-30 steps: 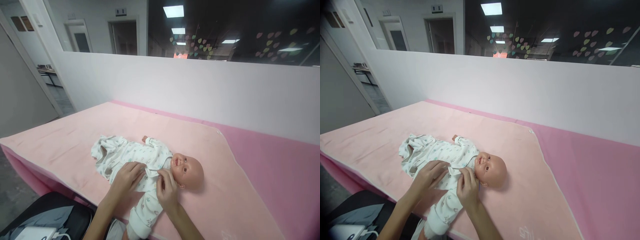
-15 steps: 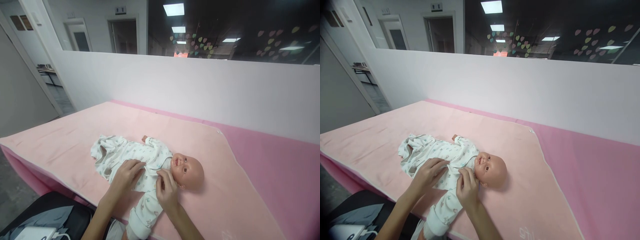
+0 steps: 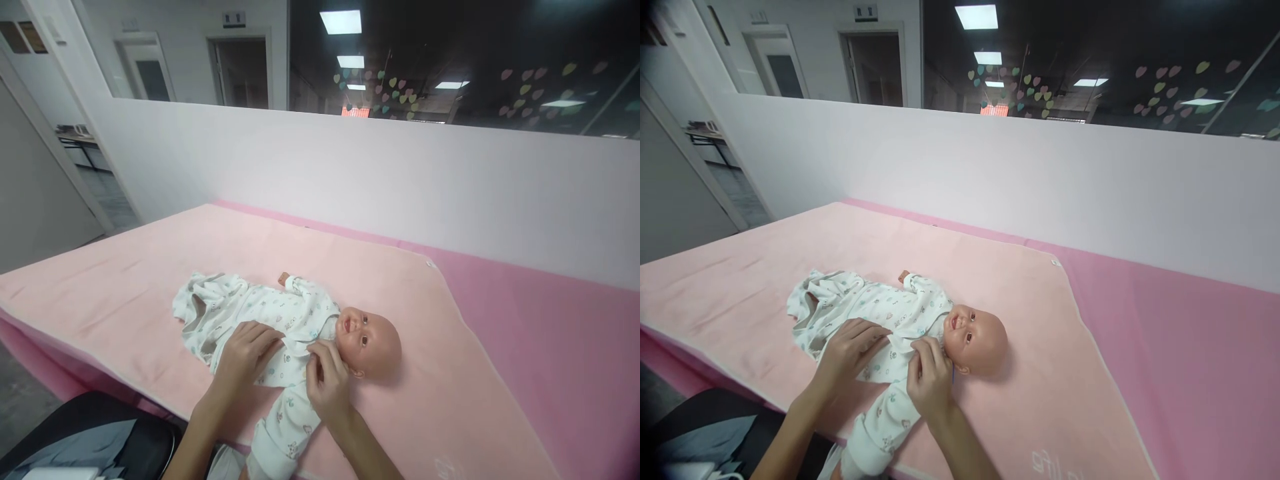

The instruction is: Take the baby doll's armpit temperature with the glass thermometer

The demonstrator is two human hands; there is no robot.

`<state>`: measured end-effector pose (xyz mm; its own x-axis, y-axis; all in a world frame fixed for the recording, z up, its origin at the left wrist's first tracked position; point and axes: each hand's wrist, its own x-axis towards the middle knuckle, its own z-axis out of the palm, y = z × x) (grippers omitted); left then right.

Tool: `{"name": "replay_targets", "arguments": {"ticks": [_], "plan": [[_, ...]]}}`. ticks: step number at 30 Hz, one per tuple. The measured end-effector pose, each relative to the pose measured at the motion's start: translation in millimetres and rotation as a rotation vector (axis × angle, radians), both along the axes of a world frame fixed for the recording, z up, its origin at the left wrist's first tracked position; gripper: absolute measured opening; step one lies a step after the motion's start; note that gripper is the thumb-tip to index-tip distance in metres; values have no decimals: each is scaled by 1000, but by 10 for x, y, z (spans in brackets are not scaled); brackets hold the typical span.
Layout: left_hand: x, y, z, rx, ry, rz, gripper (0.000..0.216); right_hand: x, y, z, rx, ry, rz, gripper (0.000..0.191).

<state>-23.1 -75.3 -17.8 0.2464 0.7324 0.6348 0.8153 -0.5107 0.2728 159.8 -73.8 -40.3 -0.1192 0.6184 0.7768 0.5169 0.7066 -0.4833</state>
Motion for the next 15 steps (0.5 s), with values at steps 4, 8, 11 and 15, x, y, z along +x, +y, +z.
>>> {"name": "replay_targets", "arguments": {"ticks": [4,8,11,15], "plan": [[-57,-2,17,-31,25,38,15,8,-3,-13,0,0,11,27],[-224,-23,5,-87,75,34,22,11,-15,-28,24,-23,0,24],[-367,-52,-22,-138,80,51,23,6,-20,-30,36,-31,-10,24],[-483,-76,-42,-171,60,77,24,2,-15,-18,47,-24,-2,24]]}}
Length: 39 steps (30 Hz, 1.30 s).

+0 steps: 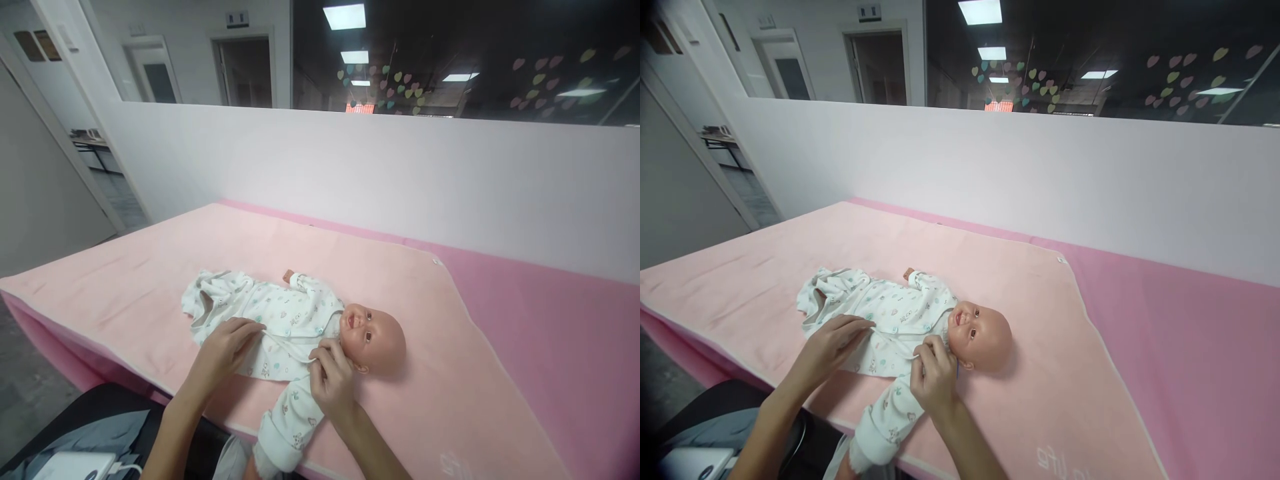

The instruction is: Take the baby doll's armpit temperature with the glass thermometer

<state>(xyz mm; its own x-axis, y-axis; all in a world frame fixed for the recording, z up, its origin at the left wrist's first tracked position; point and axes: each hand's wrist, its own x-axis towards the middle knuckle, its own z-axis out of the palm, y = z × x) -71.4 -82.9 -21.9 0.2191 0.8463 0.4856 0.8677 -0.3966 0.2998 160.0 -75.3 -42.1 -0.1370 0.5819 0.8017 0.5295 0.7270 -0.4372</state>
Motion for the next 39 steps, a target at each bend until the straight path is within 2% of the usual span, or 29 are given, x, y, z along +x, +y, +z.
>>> {"name": "replay_targets", "arguments": {"ticks": [10,17,31,39], "plan": [[94,-36,110,-116,-84,14,22,0,12,10,14,-8,7,23],[91,-26,86,-141,-136,27,23,1,16,6,13,-22,0,23],[66,31,-21,-37,-107,14,17,10,21,-7,-1,-39,-1,22],[53,56,-168,147,-44,65,27,10,27,-27,-4,-39,0,22]]}}
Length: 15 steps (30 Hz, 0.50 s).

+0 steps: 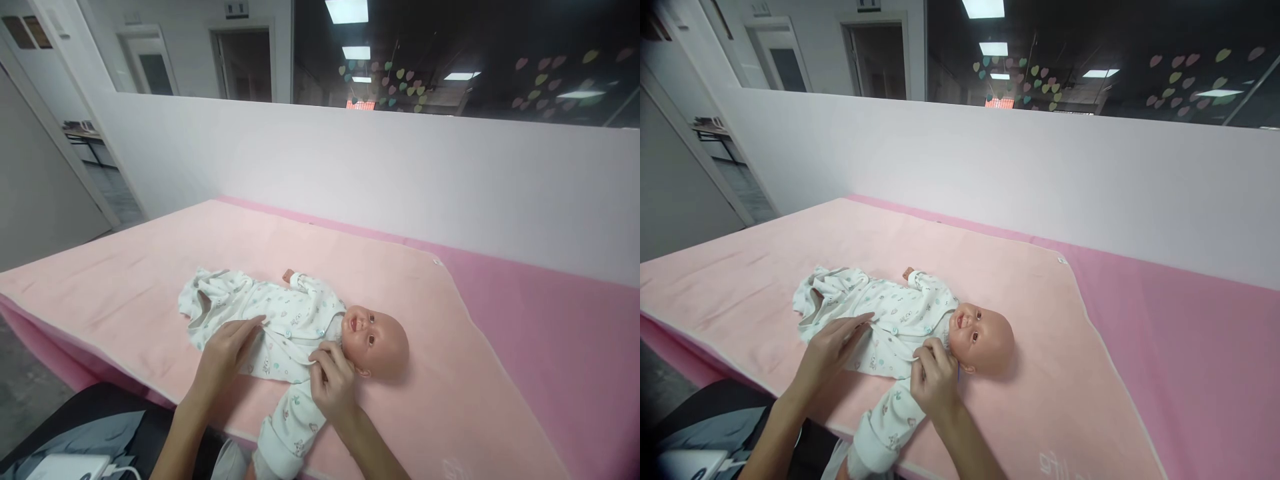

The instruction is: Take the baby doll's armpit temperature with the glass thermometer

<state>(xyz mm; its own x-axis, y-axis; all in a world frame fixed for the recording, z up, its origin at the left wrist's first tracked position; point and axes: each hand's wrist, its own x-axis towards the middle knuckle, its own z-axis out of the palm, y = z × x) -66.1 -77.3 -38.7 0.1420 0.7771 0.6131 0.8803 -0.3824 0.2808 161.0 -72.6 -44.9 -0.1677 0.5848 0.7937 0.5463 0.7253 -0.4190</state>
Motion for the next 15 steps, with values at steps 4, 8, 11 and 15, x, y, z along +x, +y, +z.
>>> {"name": "replay_targets", "arguments": {"ticks": [4,8,11,15], "plan": [[47,12,18,38,106,9,25,2,0,4,-3,-10,0,23],[58,34,78,1,159,-37,24,3,0,4,-5,-9,3,23],[60,45,94,4,162,-47,24,1,-2,5,-12,-11,2,23],[97,38,50,56,145,-7,24,-3,-5,14,-12,-5,9,23]]}}
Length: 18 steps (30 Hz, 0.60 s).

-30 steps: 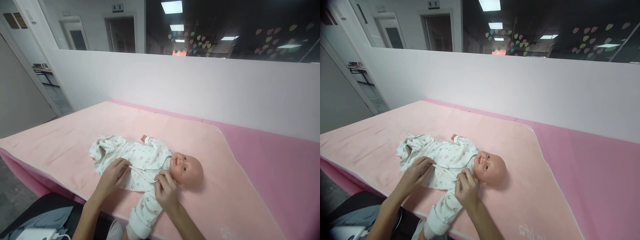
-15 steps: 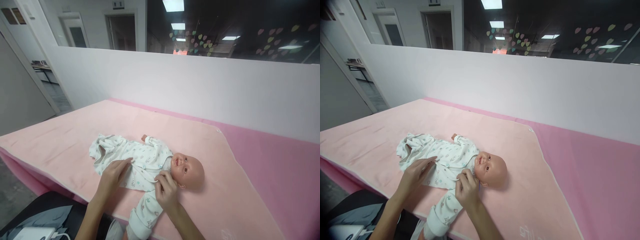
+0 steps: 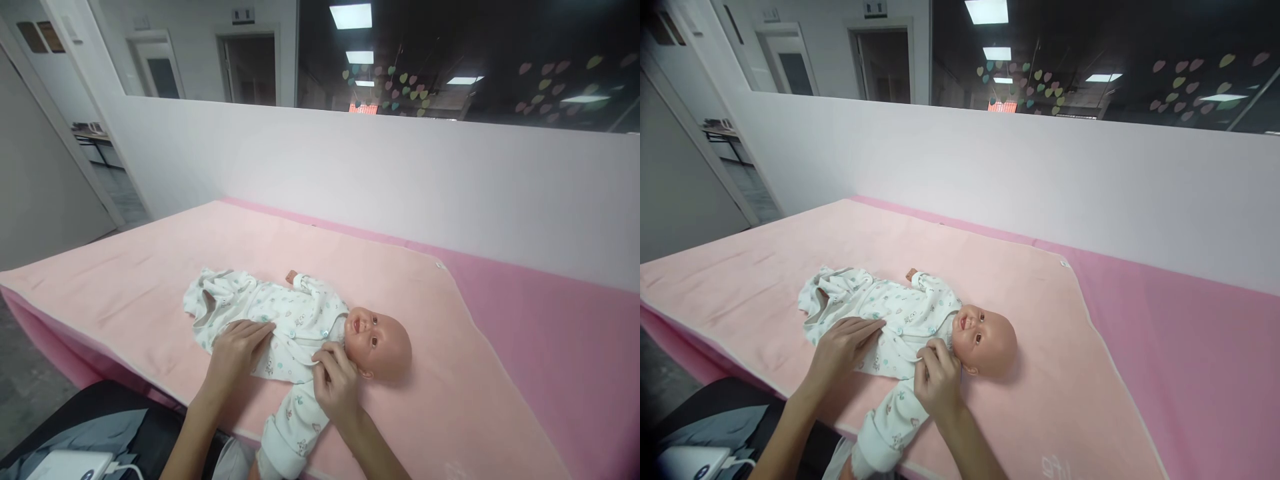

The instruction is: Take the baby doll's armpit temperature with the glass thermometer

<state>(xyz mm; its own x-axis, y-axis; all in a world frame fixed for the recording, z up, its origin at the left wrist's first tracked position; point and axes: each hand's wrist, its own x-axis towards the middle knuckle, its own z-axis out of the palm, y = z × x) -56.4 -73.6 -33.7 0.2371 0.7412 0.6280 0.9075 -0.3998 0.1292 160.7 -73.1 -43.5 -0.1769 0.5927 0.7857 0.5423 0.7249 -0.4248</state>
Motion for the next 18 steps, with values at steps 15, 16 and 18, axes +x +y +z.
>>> {"name": "replay_targets", "arguments": {"ticks": [15,16,18], "plan": [[46,-89,-5,118,-102,114,16,-50,-92,107,-53,-129,-89,23],[29,-97,2,98,-106,99,16,-54,-133,116,-75,-119,-103,22],[-20,-111,10,43,-100,44,18,-62,-228,123,-131,-77,-129,22]]}}
